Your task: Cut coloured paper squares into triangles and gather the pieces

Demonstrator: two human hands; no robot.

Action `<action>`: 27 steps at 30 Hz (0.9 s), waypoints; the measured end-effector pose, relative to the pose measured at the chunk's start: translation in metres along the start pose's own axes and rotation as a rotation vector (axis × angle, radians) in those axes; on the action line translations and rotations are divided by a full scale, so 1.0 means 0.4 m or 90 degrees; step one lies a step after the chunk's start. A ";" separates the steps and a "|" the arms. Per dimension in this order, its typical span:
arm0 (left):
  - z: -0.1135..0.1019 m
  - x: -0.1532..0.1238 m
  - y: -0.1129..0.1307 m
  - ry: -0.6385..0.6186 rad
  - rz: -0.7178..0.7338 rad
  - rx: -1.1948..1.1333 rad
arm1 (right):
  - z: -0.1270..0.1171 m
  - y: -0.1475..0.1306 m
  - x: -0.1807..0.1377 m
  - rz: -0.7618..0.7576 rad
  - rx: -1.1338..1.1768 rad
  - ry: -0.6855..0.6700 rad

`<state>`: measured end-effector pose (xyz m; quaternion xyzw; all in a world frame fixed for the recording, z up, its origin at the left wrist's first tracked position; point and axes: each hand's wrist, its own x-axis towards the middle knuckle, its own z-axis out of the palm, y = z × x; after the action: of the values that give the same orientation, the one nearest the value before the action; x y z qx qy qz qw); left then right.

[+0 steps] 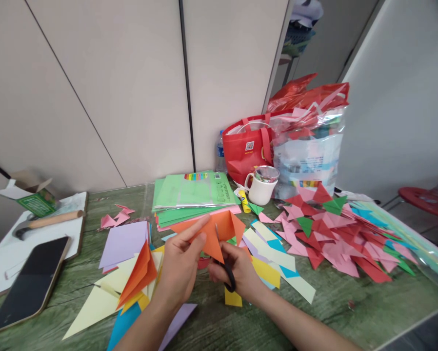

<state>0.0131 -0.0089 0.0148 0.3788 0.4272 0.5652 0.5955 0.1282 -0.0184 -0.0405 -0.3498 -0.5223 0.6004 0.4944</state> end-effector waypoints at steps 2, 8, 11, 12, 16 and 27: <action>-0.001 -0.001 0.000 -0.003 0.005 0.006 | 0.000 -0.001 0.000 0.009 0.002 0.001; 0.002 -0.006 0.004 -0.012 -0.003 -0.005 | -0.004 0.013 0.000 0.015 0.000 -0.001; 0.004 -0.008 0.006 -0.030 -0.002 -0.011 | -0.004 0.018 0.000 0.014 0.002 0.002; 0.005 -0.008 0.005 -0.034 0.002 -0.013 | -0.004 0.016 0.000 0.012 0.005 0.002; 0.000 -0.004 -0.006 -0.031 0.029 -0.002 | 0.000 0.006 -0.002 0.015 0.011 0.003; -0.017 0.000 -0.025 -0.025 0.060 0.117 | -0.005 0.015 0.004 -0.030 0.031 0.011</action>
<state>0.0102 -0.0098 0.0029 0.4621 0.4474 0.5435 0.5394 0.1284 -0.0160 -0.0467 -0.3308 -0.5114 0.5979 0.5211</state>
